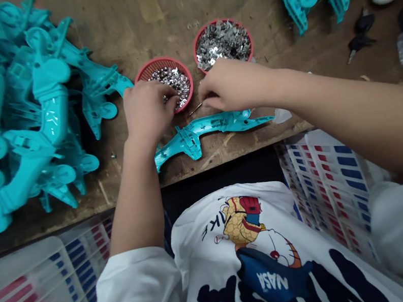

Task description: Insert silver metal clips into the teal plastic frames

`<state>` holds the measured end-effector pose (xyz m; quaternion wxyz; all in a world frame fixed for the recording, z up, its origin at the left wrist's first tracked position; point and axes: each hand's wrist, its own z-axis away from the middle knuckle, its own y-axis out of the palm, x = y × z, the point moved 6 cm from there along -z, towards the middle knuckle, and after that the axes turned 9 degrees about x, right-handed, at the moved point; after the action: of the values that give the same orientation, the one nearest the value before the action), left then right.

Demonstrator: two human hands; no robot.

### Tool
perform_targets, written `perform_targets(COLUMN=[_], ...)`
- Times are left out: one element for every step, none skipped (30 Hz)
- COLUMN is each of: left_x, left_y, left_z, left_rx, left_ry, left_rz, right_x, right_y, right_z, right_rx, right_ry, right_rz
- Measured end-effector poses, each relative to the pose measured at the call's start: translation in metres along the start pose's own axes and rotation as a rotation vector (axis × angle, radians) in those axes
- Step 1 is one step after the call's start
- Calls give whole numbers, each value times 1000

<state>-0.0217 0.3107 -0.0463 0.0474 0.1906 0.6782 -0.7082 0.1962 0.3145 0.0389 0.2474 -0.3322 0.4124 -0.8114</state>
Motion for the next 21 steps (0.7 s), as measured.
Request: perform_targets(left_x=[-7,-14,-23,-33,-43,-52,-61,-68,-75,-80,-84,-88,-92,-96,-101,-106,-111,-115,-117,-117,-116], left_y=[-5,-11,-18,-24,-29,-34,-38,-41,-43,-44,-43,-40,-35,-26,-15,-1,15,31,45,55,63], left_z=[5,11,18,24,30,36,42,47,52,57,63,70,79,88,98,108,118,127,136,144,150], left_rx=[-21,-43,-66,-85,-103,-120,-138,-159,-182,-208,-242,-279,-308,-312,-285,-225,-140,-58,0,30,36], left_ry=[10,20,32,45,59,71,77,78,74,67,59,51,49,57,77,108,143,171,184,186,180], left_rz=[17,32,46,58,66,71,75,80,90,108,133,157,173,175,167,147,128,112,97,84,70], right_x=[-2,-4,-5,-5,-5,-3,0,2,5,7,9,10,9,8,5,2,1,1,2,3,5], right_y=[-5,-9,-13,-15,-15,-15,-15,-14,-15,-16,-16,-16,-15,-13,-11,-8,-4,2,9,15,22], right_z=[1,1,2,2,3,3,4,4,5,6,6,6,5,4,2,0,-3,-5,-8,-10,-13], right_rx=[-39,-72,-93,-100,-92,-73,-55,-44,-43,-45,-41,-28,-6,22,50,74,100,133,166,197,223], right_ry=[17,28,30,21,0,-31,-68,-104,-134,-157,-172,-177,-172,-159,-142,-130,-139,-170,-216,-263,-299], right_rz=[-32,-63,-94,-124,-153,-179,-200,-213,-217,-215,-208,-198,-188,-176,-159,-134,-93,-39,18,67,100])
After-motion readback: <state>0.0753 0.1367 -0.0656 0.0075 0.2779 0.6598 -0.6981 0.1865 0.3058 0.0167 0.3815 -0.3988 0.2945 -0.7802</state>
